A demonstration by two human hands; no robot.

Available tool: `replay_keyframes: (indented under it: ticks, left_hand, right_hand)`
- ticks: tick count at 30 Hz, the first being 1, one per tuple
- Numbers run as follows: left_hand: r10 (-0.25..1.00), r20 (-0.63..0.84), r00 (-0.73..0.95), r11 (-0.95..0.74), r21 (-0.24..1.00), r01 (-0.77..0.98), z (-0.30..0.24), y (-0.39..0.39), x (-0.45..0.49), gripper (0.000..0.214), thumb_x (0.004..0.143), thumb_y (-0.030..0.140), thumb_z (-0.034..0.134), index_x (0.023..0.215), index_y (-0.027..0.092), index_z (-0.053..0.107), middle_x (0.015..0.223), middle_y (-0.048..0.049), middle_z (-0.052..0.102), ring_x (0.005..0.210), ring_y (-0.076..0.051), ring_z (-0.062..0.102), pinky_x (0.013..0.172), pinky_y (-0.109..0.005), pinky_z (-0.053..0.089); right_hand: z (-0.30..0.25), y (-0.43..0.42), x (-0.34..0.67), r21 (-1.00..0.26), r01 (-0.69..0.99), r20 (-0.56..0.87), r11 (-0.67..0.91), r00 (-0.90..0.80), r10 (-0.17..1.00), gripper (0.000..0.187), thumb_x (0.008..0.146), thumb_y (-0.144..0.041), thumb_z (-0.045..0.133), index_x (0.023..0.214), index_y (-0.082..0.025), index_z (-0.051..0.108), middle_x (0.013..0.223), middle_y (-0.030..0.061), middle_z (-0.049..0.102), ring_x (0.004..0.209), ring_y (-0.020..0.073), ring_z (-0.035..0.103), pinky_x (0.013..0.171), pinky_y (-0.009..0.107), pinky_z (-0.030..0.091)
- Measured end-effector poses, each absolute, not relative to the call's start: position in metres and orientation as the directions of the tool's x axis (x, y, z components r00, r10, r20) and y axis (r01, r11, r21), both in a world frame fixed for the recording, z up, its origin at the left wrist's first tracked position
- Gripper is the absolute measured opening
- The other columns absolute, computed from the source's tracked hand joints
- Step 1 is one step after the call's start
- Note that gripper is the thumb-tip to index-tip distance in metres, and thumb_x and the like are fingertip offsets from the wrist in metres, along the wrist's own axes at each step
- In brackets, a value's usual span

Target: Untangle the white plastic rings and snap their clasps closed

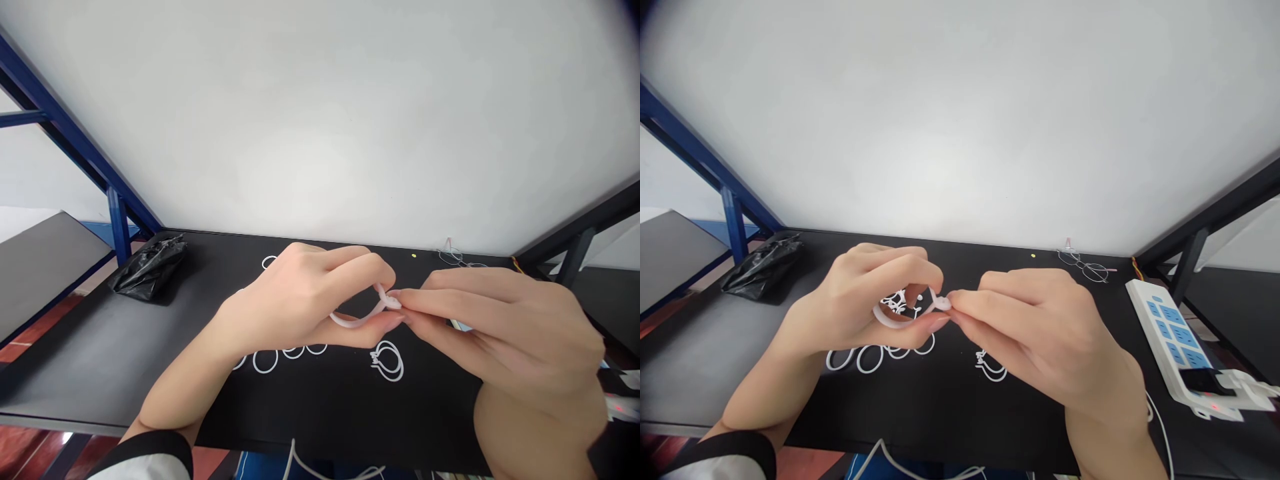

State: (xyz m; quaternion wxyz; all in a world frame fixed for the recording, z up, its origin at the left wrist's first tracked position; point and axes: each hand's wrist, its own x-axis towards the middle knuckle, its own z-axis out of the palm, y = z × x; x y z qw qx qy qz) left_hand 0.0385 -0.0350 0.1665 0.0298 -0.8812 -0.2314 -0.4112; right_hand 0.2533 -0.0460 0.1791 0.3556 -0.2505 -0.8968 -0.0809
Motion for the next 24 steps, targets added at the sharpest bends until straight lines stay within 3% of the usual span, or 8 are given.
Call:
replay_keyframes:
  ticks: [17, 24]
  left_hand:
    - [0.438, 0.698, 0.567, -0.88, 0.203, 0.43, 0.1672, -0.0355, 0.0369, 0.032, 0.086, 0.051, 0.06, 0.087, 0.02, 0.053, 0.059, 0.0054, 0.053, 0.046, -0.006, 0.04, 0.045, -0.02, 0.033]
    - [0.484, 0.681, 0.55, -0.86, 0.251, 0.446, 0.1668, -0.0329, 0.0324, 0.047, 0.08, 0.063, 0.061, 0.095, 0.019, 0.056, 0.062, 0.0033, 0.057, 0.047, -0.008, 0.047, 0.045, -0.021, 0.036]
  right_hand:
    - [0.1793, -0.0461, 0.2496, -0.08, 0.539, 0.661, 0.838, -0.601, 0.45, 0.004, 0.09, -0.023, 0.062, 0.088, -0.025, 0.065, 0.064, -0.0052, 0.064, 0.048, 0.0073, 0.053, 0.045, 0.021, 0.042]
    - [0.1757, -0.0404, 0.2478, -0.063, 0.495, 0.717, 0.867, -0.582, 0.385, 0.008, 0.087, -0.018, 0.066, 0.089, -0.026, 0.065, 0.063, -0.006, 0.063, 0.046, 0.0067, 0.051, 0.045, 0.019, 0.042]
